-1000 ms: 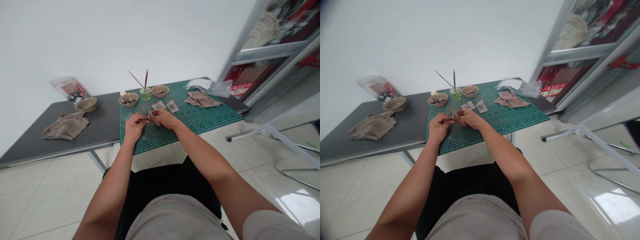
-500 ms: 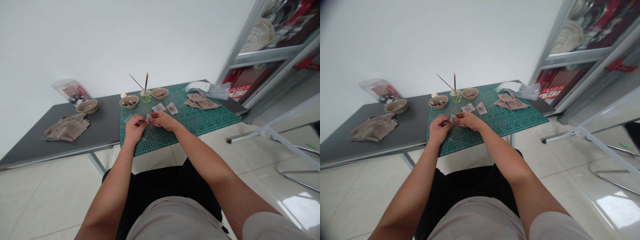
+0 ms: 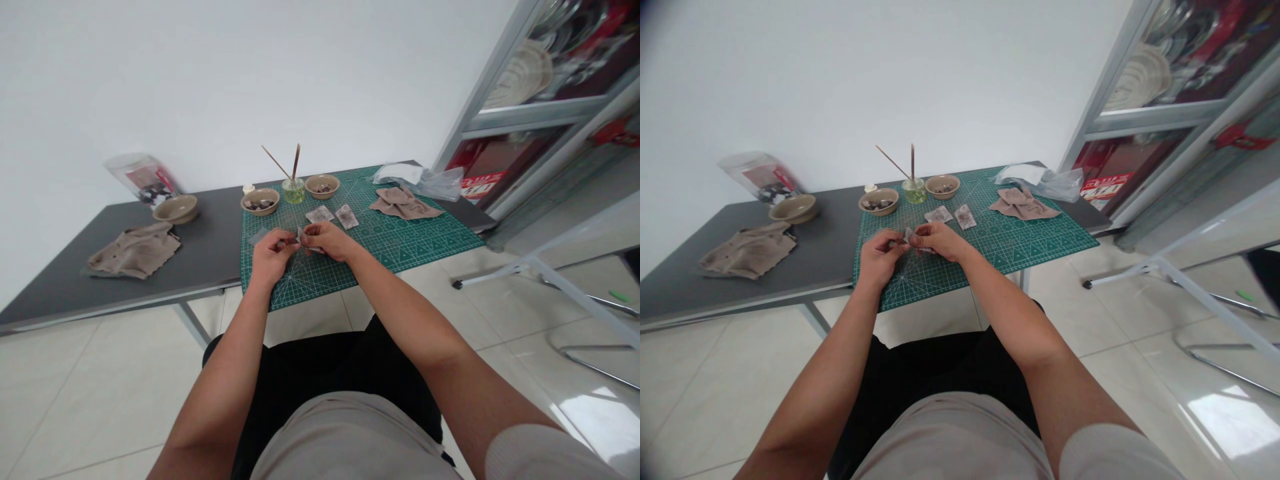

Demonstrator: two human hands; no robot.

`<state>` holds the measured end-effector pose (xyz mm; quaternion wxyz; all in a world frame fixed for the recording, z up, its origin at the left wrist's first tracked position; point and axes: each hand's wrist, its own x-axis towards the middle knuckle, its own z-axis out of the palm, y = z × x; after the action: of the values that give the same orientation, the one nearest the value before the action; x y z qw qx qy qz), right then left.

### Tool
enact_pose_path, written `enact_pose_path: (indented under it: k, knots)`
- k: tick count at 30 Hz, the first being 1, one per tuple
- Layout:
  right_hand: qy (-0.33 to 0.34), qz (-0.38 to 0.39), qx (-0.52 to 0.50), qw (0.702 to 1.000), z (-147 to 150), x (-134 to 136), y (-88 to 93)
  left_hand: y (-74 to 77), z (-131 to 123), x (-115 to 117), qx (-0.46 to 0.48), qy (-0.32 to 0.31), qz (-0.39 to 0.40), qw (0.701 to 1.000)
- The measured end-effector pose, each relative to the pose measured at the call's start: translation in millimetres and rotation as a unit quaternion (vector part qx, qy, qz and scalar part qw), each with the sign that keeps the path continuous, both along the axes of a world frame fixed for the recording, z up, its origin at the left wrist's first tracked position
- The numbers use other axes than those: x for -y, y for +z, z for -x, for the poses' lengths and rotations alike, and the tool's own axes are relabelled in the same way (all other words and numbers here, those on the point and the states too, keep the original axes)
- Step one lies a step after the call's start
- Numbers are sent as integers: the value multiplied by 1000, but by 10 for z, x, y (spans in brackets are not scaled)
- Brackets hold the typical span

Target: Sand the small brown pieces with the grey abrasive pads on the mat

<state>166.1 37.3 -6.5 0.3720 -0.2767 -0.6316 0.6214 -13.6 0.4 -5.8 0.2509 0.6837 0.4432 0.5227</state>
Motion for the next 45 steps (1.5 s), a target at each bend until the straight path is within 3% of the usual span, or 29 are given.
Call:
enact_pose_path:
  k: [5, 10, 12, 18, 23, 28, 32, 35, 37, 41, 45]
  knots:
    - [-84, -5, -27, 996, 30, -11, -41, -83, 21, -70, 107, 9, 12, 994]
    - [-186, -100, -18, 977, 44, 17, -17, -61, -31, -47, 111, 44, -4, 993]
    - [-206, -95, -6, 974, 52, 24, -12, -53, -41, -38, 104, 65, 2, 992]
    - [-242, -2, -65, 968, 95, 20, -13, -60, -44, -74, 104, 82, 14, 991]
    - [-248, -48, -46, 966, 100, 8, -16, -11, -69, -54, 114, 46, 27, 992]
    - [-231, -32, -54, 971, 105, -18, -56, -23, -69, -32, 81, 91, 20, 992]
    - [-258, -134, 0, 957, 104, 41, -37, -51, -73, -30, 69, 106, 34, 991]
    - [-329, -239, 92, 909, 100, 105, -7, -31, -111, -14, -6, 146, 30, 989]
    - [-357, -259, 148, 885, 103, 127, -1, -1, -158, 5, -101, 181, 17, 978]
    - [-360, -244, 198, 878, 112, 122, -20, 47, -257, 42, -249, 218, 7, 944]
    - [-385, -223, 183, 877, 113, 106, -26, 45, -283, 38, -288, 214, 29, 933]
